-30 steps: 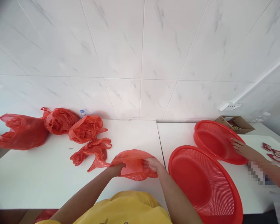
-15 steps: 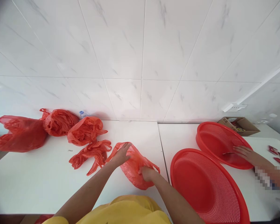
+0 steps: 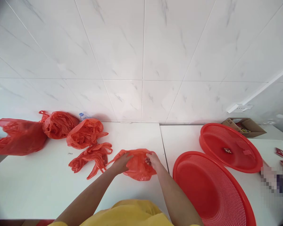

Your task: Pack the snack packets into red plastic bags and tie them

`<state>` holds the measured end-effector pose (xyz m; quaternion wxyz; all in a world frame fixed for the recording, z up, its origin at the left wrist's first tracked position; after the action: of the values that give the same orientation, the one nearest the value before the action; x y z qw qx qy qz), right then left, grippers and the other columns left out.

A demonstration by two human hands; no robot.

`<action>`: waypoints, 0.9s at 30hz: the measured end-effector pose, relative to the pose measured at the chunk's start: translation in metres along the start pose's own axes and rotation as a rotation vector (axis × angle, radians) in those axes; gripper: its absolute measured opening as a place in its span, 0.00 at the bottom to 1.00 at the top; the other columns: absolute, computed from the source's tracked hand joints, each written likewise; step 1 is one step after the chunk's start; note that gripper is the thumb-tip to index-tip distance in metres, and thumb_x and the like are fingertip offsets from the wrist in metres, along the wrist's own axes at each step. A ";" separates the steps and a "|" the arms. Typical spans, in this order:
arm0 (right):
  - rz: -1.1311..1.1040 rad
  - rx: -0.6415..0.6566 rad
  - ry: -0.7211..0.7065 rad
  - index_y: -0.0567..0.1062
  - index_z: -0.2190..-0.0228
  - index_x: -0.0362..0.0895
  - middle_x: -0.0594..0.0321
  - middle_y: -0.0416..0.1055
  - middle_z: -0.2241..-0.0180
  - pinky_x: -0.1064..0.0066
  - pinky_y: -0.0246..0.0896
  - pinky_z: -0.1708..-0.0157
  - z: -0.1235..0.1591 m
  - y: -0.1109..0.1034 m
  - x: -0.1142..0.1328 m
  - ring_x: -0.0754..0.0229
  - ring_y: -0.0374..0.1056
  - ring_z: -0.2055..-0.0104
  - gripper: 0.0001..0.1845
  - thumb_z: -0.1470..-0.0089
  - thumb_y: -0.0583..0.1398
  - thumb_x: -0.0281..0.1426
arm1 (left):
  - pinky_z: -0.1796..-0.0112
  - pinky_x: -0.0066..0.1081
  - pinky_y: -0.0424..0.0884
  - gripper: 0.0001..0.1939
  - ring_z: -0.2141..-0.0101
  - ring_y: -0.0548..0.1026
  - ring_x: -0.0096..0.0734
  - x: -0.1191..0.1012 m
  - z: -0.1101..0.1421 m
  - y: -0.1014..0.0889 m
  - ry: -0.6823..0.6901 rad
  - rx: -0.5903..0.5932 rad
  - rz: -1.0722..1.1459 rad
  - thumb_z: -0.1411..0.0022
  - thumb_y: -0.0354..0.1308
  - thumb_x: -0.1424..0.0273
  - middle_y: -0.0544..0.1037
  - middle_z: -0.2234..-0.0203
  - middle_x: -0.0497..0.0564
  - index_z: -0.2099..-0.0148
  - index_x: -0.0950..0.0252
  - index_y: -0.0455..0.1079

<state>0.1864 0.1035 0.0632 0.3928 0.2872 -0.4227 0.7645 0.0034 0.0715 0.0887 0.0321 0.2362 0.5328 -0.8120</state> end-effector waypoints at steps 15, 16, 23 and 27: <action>0.468 0.047 -0.447 0.77 0.58 0.47 0.56 0.60 0.41 0.61 0.49 0.42 0.085 0.037 0.038 0.50 0.53 0.39 0.20 0.54 0.57 0.23 | 0.47 0.52 0.54 0.26 0.39 0.50 0.54 -0.009 -0.015 -0.057 -0.092 -0.253 -0.146 0.45 0.48 0.81 0.50 0.35 0.55 0.45 0.60 0.66; 0.462 0.021 -0.457 0.75 0.54 0.47 0.57 0.56 0.39 0.61 0.46 0.40 0.094 0.029 0.042 0.51 0.50 0.37 0.22 0.52 0.56 0.25 | 0.47 0.51 0.55 0.26 0.39 0.51 0.53 -0.010 -0.011 -0.061 -0.098 -0.266 -0.158 0.45 0.49 0.79 0.51 0.35 0.55 0.45 0.60 0.66; 0.259 -0.330 -0.289 0.72 0.53 0.50 0.60 0.58 0.41 0.63 0.50 0.41 0.153 -0.069 0.010 0.57 0.53 0.39 0.19 0.46 0.53 0.31 | 0.45 0.52 0.53 0.28 0.38 0.49 0.52 0.013 0.036 -0.080 -0.280 -0.601 -0.097 0.39 0.48 0.60 0.50 0.36 0.60 0.38 0.61 0.56; 0.208 -0.534 -0.116 0.72 0.54 0.50 0.61 0.57 0.41 0.62 0.52 0.41 0.178 -0.127 -0.034 0.55 0.52 0.39 0.18 0.43 0.51 0.35 | 0.45 0.53 0.55 0.38 0.38 0.51 0.55 0.055 0.052 -0.050 -0.459 -0.636 0.195 0.43 0.49 0.51 0.55 0.39 0.67 0.36 0.67 0.51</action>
<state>0.3308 -0.0217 0.1758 0.3494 0.1719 -0.6579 0.6446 -0.0791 0.0581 0.1251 0.2985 0.0765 0.7115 -0.6315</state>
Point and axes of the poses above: each hand's wrist, its own z-axis away from the middle knuckle, its own y-axis out of the palm, x = y × z, the point moved 9 cm from there along -z, towards the middle knuckle
